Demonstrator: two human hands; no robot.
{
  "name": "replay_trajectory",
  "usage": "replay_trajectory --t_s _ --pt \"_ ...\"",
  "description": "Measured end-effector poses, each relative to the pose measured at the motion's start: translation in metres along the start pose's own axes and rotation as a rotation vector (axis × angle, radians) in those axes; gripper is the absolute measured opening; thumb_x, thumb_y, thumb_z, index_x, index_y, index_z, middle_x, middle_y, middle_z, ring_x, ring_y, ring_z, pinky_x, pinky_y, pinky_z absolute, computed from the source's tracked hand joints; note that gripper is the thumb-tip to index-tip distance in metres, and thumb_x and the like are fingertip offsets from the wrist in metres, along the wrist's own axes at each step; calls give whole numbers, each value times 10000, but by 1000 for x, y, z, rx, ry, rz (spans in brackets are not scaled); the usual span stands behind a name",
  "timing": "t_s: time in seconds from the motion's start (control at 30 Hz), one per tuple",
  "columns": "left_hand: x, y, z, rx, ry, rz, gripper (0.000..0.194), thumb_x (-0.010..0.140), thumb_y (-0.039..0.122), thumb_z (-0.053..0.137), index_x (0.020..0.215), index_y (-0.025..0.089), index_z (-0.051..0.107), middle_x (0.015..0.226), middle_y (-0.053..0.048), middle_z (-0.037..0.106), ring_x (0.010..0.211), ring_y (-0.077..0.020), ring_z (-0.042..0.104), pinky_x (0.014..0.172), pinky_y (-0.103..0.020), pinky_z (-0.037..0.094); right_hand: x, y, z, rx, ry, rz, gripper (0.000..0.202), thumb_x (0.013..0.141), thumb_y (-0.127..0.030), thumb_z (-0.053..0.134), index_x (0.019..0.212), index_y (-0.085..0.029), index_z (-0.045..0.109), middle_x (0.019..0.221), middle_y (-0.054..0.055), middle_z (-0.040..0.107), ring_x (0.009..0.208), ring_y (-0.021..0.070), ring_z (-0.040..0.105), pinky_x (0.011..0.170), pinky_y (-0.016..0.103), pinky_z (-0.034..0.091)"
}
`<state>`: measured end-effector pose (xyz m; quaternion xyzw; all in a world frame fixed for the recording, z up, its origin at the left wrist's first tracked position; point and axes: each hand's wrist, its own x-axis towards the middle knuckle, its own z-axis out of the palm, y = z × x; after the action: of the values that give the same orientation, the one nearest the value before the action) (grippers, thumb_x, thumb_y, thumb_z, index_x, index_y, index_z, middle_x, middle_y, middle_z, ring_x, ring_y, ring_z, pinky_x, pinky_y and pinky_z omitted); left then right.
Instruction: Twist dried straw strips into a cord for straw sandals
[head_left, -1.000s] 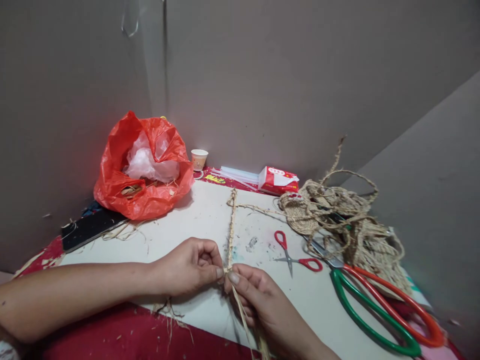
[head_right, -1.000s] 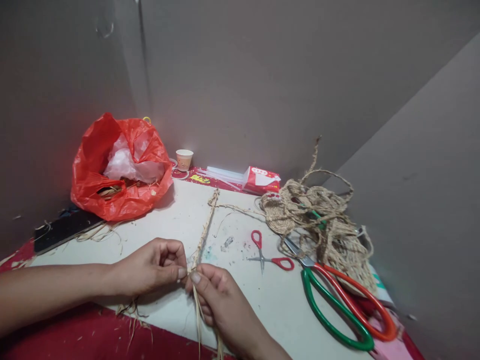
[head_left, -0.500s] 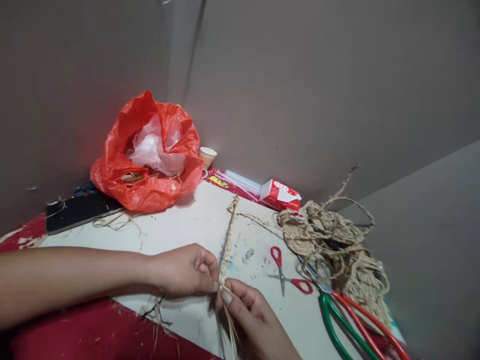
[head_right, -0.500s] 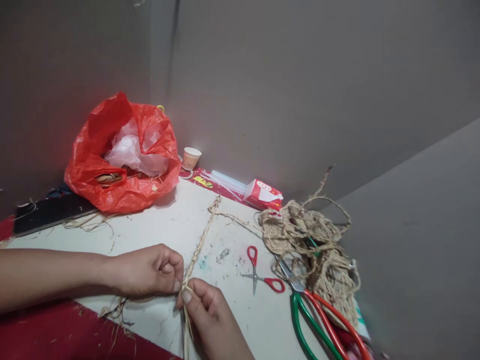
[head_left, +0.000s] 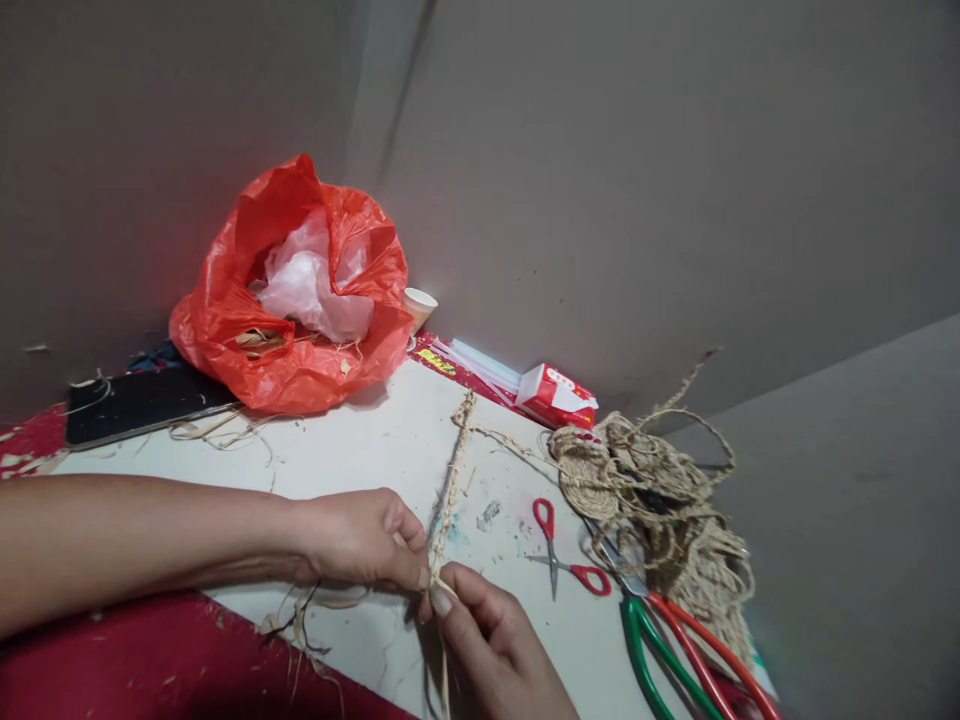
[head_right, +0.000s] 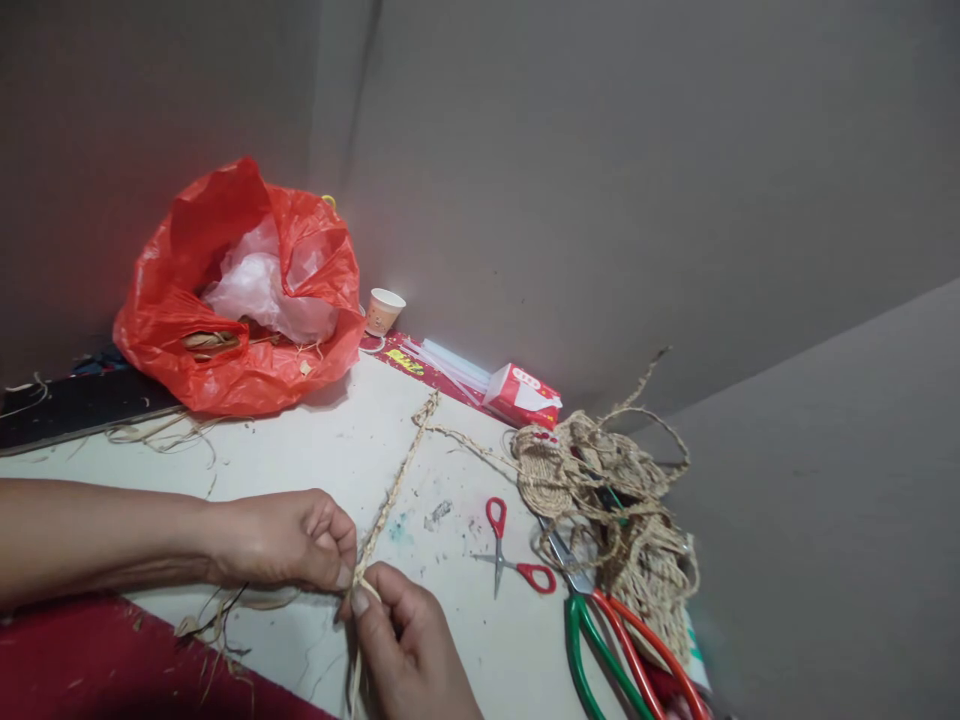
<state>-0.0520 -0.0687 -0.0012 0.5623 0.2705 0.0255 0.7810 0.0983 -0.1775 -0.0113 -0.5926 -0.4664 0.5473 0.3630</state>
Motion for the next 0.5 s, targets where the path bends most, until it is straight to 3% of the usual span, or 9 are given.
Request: replay_trajectory --t_s 0.13,0.3,0.5 --pt "0 2 0 -36 -30 -15 147 628 233 671 599 125 576 431 70 428 405 -40 283 410 -204 170 -2 0 -1 -262 17 -76 349 897 -452 408 705 -173 491 615 -25 406 598 125 376 566 231 340" --pt "2 2 3 -16 12 -52 148 591 207 661 565 140 532 436 62 443 414 -50 319 410 -201 195 -5 3 0 -518 54 -219 285 919 -351 380 723 -181 498 597 -16 478 550 123 413 537 224 342" --pt "2 -6 8 87 83 -20 53 627 185 519 590 168 485 424 87 350 392 -50 233 393 -217 145 -9 -8 -2 -567 37 -171 235 923 -329 373 843 -191 545 690 20 598 600 147 505 583 229 383"
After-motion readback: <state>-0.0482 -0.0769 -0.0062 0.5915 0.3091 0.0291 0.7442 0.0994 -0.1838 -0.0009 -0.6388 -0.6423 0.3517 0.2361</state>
